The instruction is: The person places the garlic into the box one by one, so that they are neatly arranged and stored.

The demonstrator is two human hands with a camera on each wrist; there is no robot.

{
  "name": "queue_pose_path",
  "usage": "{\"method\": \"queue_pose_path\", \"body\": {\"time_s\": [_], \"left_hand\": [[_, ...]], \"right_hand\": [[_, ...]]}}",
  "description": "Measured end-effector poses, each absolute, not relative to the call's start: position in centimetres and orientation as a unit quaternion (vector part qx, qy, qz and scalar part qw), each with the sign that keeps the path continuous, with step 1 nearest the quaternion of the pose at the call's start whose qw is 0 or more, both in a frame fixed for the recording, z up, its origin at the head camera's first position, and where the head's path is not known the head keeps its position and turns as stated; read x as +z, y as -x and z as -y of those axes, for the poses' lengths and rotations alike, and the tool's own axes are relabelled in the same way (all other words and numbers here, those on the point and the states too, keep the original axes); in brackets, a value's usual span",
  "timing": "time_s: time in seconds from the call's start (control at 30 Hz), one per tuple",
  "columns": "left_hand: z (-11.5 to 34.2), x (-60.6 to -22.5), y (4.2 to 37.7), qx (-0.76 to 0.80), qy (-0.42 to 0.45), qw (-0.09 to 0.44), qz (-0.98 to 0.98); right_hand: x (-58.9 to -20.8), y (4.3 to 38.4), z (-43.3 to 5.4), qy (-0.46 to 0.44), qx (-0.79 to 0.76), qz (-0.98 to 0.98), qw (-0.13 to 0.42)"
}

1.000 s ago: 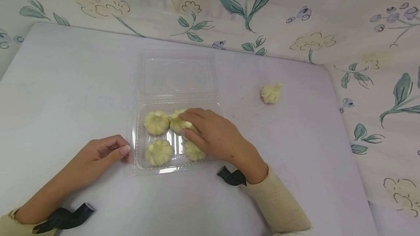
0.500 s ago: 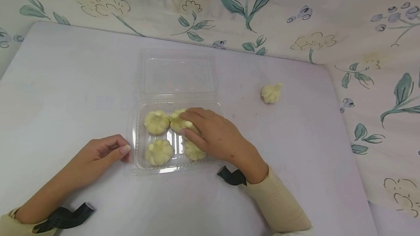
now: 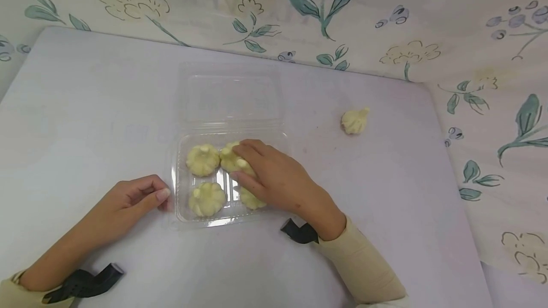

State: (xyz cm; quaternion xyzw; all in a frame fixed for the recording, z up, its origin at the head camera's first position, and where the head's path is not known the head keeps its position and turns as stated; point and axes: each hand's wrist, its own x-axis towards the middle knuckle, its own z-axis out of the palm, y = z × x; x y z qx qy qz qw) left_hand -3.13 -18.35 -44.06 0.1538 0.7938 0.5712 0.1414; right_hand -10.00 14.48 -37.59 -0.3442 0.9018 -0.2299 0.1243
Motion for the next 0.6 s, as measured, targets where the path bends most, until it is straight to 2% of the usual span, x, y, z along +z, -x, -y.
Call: {"method": "queue_pose_path", "body": {"time_s": [0.6], "left_hand": [[18.38, -44.09, 3.05, 0.573, -0.154, 0.141, -0.792]], "right_hand": [[-37.24, 9.92, -14.53, 0.34, -0.223, -0.905, 0.126]]}}
